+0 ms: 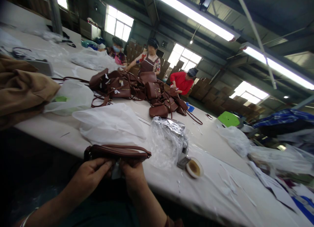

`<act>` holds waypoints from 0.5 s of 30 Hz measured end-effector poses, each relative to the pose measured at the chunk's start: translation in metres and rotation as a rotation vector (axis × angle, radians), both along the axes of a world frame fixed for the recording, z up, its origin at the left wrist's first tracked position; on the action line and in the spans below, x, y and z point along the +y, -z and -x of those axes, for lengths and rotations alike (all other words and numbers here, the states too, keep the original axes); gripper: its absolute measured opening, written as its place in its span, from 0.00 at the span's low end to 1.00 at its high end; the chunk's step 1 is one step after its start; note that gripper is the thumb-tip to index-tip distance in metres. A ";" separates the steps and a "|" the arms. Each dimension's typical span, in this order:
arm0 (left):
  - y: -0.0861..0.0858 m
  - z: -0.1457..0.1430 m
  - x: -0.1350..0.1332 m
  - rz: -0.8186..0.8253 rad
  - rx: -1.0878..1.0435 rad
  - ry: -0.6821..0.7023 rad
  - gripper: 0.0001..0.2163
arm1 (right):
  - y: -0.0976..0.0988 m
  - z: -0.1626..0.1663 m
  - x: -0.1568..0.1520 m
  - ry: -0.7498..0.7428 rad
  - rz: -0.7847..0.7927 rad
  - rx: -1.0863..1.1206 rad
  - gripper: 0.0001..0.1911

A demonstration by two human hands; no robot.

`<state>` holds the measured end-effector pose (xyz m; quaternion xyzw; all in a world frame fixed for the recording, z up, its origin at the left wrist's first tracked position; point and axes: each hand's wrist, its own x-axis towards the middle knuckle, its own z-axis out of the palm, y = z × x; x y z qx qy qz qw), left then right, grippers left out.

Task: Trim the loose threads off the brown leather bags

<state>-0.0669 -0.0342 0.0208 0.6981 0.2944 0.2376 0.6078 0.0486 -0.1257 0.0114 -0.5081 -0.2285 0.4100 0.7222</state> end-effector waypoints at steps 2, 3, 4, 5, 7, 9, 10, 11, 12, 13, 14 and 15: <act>-0.001 -0.001 -0.002 -0.098 -0.021 -0.034 0.13 | -0.001 0.001 0.000 0.016 0.013 -0.027 0.20; -0.001 -0.002 -0.004 -0.148 -0.027 -0.060 0.11 | -0.001 0.001 0.000 0.022 0.012 -0.038 0.20; -0.001 -0.003 -0.005 -0.188 -0.028 -0.087 0.10 | 0.000 0.001 0.000 0.027 0.006 -0.043 0.20; -0.001 -0.004 -0.005 -0.212 -0.027 -0.115 0.09 | 0.001 0.001 0.000 0.030 -0.003 -0.043 0.20; -0.001 -0.007 -0.006 -0.213 -0.017 -0.149 0.08 | 0.003 0.000 0.000 0.034 -0.006 -0.037 0.20; -0.001 -0.008 -0.005 -0.154 -0.009 -0.139 0.09 | 0.006 -0.001 -0.001 0.036 0.015 -0.034 0.20; -0.002 -0.009 -0.005 -0.115 -0.003 -0.125 0.09 | 0.007 -0.001 -0.001 0.032 0.025 -0.034 0.20; -0.003 -0.009 -0.004 -0.079 0.004 -0.107 0.10 | 0.008 -0.001 -0.002 0.025 0.032 -0.031 0.21; -0.004 -0.008 -0.003 -0.051 0.012 -0.084 0.10 | 0.009 -0.002 -0.002 0.018 0.034 -0.027 0.22; -0.005 -0.008 -0.002 -0.033 0.019 -0.058 0.11 | 0.010 -0.002 -0.002 0.011 0.029 -0.023 0.23; -0.006 -0.007 -0.001 -0.021 0.028 -0.033 0.11 | 0.010 -0.002 -0.002 0.005 0.019 -0.018 0.24; -0.007 -0.007 0.000 -0.015 0.036 -0.011 0.12 | 0.010 -0.003 -0.002 -0.002 0.009 -0.013 0.25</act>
